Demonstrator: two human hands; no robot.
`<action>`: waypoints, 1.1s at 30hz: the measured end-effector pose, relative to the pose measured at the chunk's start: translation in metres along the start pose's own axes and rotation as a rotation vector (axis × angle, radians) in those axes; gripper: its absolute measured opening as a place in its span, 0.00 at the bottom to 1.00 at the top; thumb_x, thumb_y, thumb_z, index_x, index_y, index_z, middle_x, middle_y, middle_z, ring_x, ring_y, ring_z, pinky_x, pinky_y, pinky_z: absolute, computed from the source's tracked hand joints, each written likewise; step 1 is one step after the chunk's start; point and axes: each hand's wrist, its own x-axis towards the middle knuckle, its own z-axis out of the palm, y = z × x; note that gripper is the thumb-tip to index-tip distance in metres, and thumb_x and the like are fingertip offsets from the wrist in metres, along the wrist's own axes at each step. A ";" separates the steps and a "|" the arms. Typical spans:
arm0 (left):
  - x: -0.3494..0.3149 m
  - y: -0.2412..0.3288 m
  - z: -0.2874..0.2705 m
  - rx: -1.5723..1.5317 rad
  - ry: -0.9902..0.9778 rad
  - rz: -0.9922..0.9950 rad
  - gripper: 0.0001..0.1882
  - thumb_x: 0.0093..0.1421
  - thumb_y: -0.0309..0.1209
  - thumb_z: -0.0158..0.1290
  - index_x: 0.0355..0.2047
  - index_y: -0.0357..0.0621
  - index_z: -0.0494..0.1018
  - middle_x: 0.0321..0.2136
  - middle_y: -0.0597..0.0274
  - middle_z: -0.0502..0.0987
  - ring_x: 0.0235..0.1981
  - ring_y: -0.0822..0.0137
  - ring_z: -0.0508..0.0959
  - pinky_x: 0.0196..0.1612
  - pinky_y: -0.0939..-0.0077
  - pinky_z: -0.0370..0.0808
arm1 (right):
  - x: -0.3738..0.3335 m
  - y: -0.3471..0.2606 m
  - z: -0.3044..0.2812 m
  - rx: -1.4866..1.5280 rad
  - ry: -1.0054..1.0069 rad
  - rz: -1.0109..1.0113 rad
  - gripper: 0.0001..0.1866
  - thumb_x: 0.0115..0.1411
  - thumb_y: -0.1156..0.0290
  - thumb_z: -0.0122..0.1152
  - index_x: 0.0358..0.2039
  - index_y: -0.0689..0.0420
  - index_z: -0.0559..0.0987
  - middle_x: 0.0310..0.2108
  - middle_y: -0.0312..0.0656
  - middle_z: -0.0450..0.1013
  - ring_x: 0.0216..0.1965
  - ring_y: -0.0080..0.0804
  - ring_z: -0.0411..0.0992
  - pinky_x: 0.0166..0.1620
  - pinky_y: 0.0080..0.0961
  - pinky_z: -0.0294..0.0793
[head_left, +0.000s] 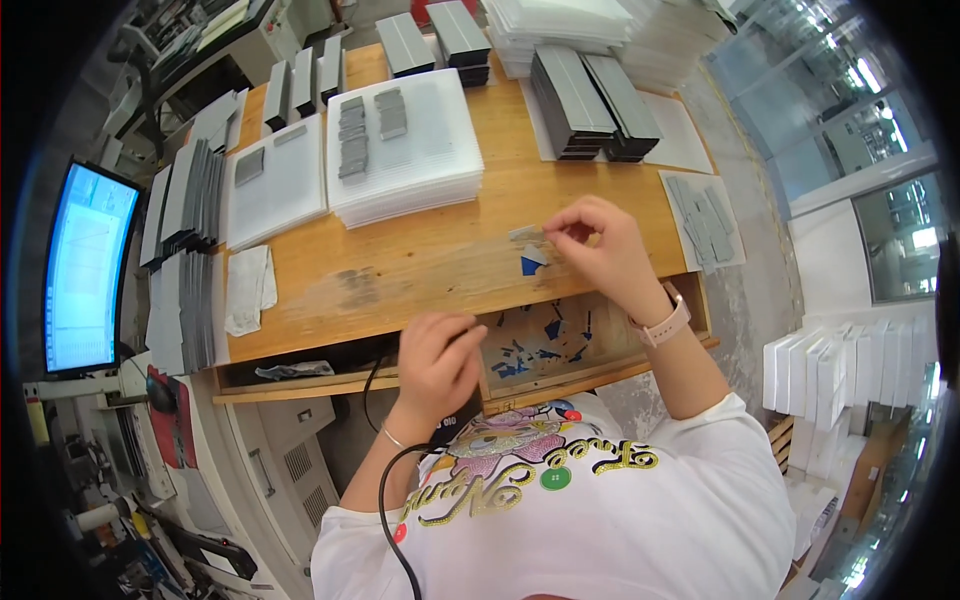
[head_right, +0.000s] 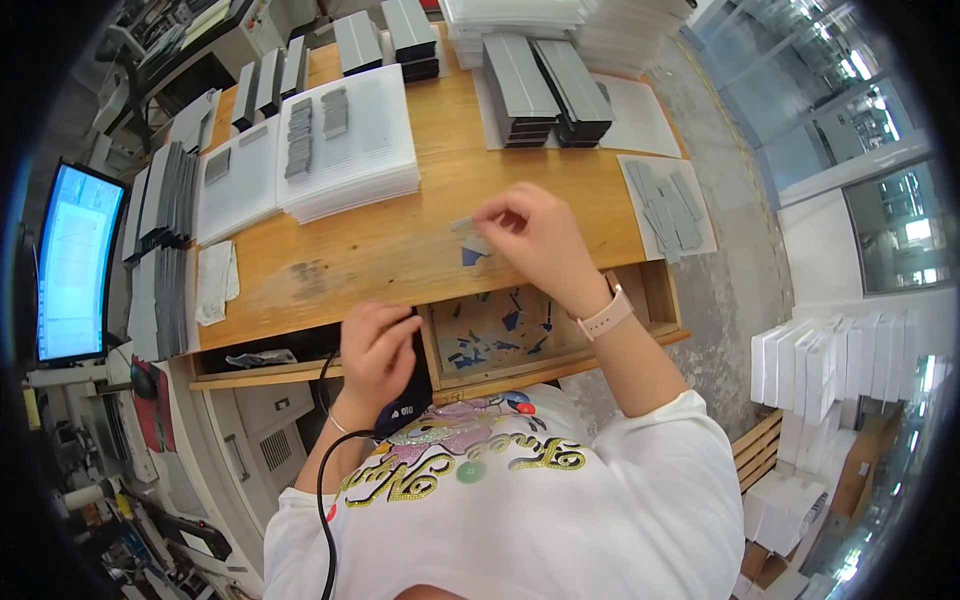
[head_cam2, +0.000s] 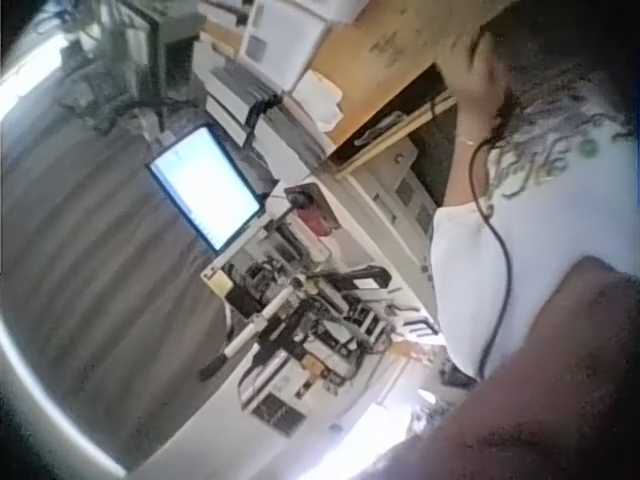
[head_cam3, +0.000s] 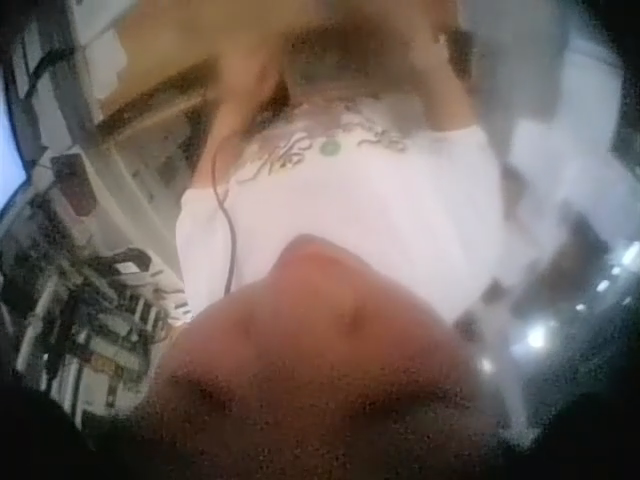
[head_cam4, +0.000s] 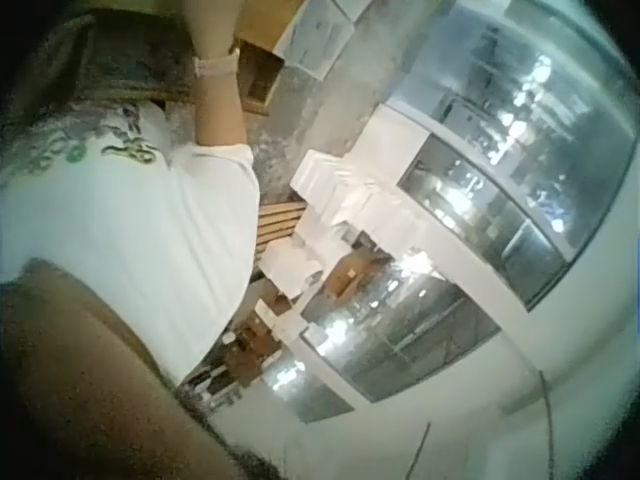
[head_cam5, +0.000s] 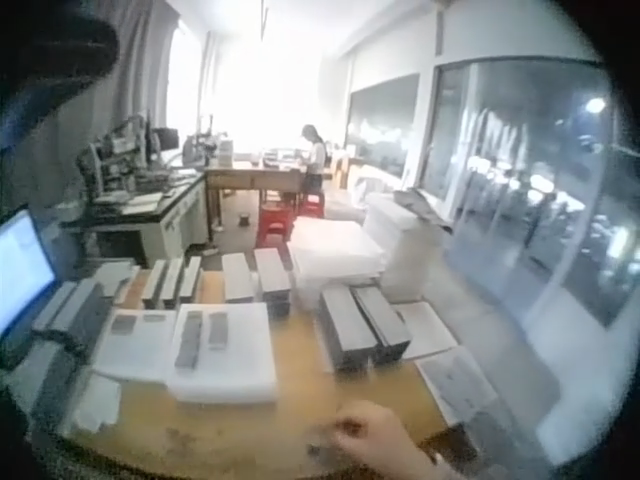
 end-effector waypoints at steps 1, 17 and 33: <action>0.003 0.001 -0.001 0.067 0.004 -0.043 0.13 0.37 0.19 0.52 0.28 0.40 0.72 0.30 0.58 0.71 0.33 0.56 0.71 0.36 0.65 0.66 | -0.009 0.005 -0.002 -0.006 -0.031 0.038 0.03 0.47 0.77 0.59 0.25 0.61 0.77 0.22 0.34 0.70 0.23 0.16 0.64 0.26 0.13 0.64; 0.033 0.008 0.033 0.304 -0.048 -0.260 0.15 0.42 0.24 0.53 0.34 0.41 0.72 0.42 0.52 0.66 0.45 0.51 0.65 0.48 0.60 0.61 | -0.041 0.021 0.017 -0.208 -0.179 -0.318 0.10 0.44 0.73 0.61 0.30 0.56 0.78 0.28 0.42 0.66 0.33 0.38 0.65 0.34 0.28 0.67; -0.013 -0.120 -0.108 0.939 0.065 -0.640 0.20 0.54 0.31 0.48 0.46 0.37 0.65 0.48 0.44 0.64 0.49 0.49 0.63 0.52 0.60 0.59 | -0.061 0.016 0.003 0.033 0.029 -0.119 0.07 0.46 0.80 0.58 0.29 0.59 0.77 0.29 0.43 0.67 0.32 0.35 0.68 0.33 0.24 0.68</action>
